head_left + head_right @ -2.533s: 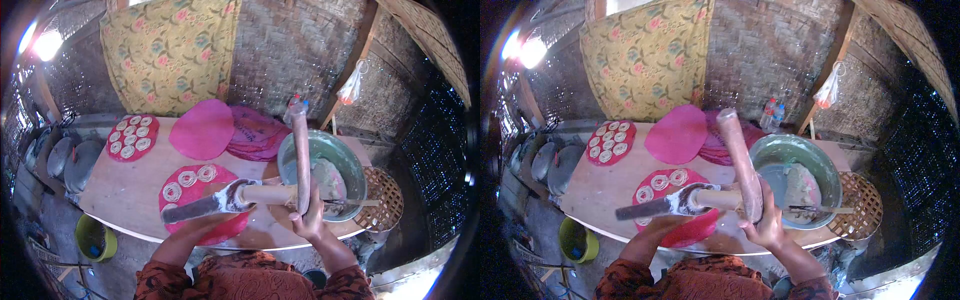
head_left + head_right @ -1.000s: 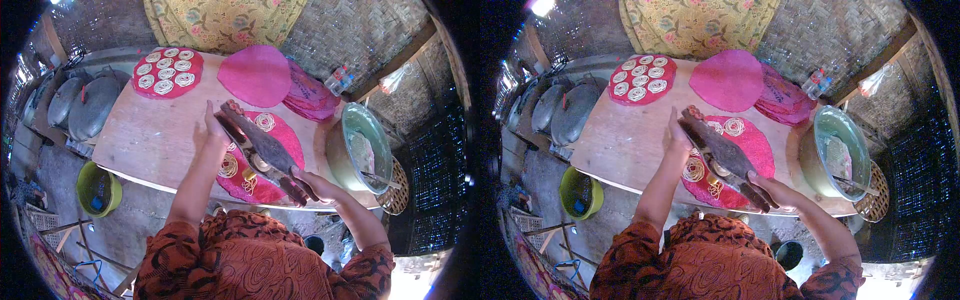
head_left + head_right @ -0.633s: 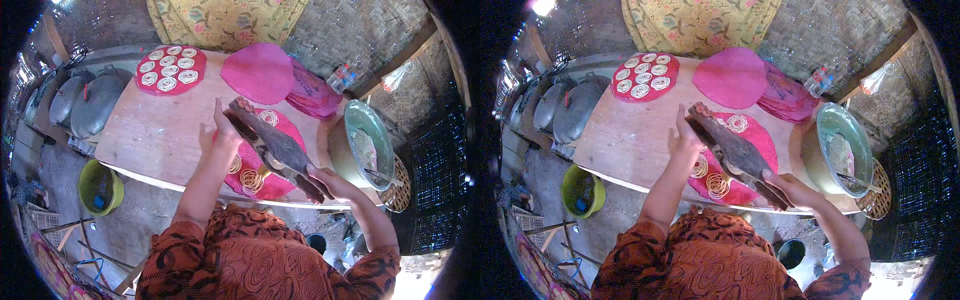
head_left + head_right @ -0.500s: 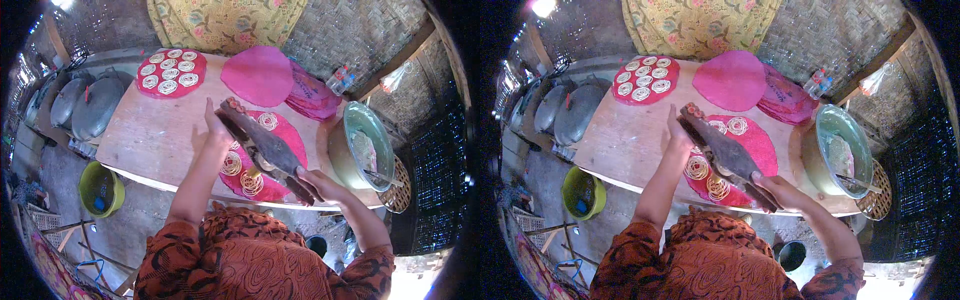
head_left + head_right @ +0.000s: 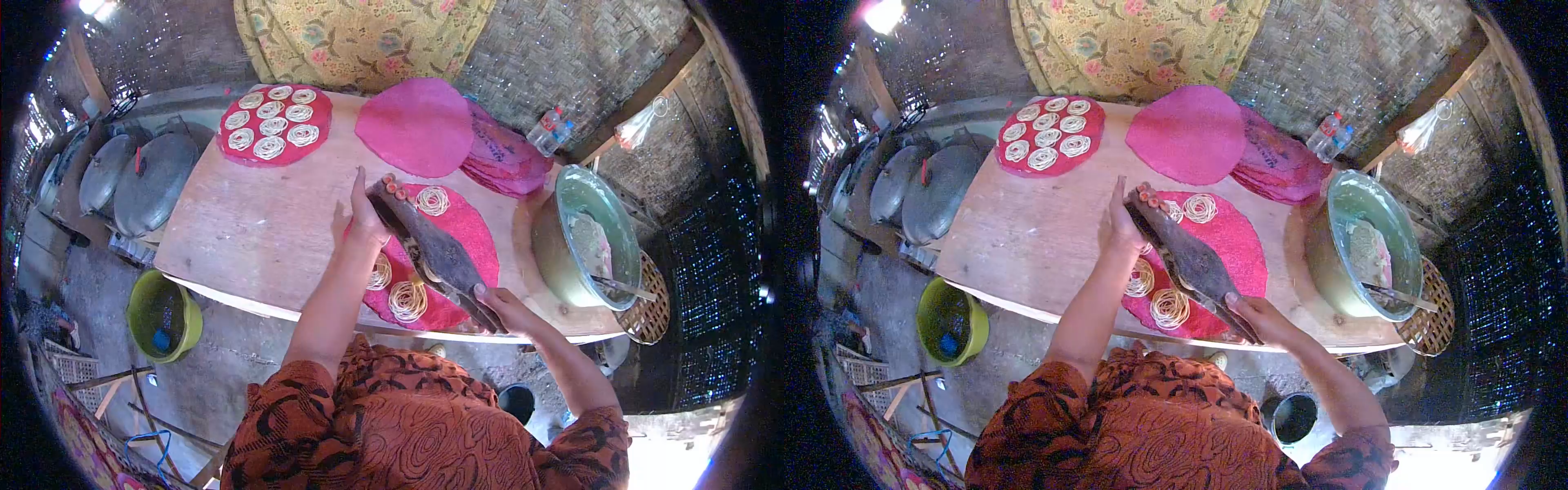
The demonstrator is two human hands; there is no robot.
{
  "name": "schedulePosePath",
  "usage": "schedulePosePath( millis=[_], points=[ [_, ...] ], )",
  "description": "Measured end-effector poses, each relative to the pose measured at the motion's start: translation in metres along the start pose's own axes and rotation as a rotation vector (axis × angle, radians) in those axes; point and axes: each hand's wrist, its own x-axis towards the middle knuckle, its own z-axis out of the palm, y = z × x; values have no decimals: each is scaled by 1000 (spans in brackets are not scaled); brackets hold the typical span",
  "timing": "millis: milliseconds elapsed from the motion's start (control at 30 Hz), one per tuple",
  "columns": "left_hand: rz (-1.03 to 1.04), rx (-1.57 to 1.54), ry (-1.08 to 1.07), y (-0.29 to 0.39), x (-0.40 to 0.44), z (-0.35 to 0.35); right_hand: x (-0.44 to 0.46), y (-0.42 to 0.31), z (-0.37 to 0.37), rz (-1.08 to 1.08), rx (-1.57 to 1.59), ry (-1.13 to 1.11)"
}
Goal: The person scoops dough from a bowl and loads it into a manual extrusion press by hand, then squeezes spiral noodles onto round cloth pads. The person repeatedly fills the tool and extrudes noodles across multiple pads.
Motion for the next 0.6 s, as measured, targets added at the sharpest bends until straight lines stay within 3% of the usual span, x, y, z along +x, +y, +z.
schedulePosePath(
  millis=[167, 300, 367, 600],
  points=[
    [20, 93, 35, -18, -2, 55, -24, -9, -20, 31, 257, -86],
    [-21, 81, 31, -59, 16, 2, -47, -9, -36, 191, 192, -49],
    [-75, -20, 156, -74, 25, -16, -49, 0, -44, 294, 241, -57],
    [-108, -65, 53, -62, 34, 7, -38, 2, -38, 215, 140, 58]
  ],
)
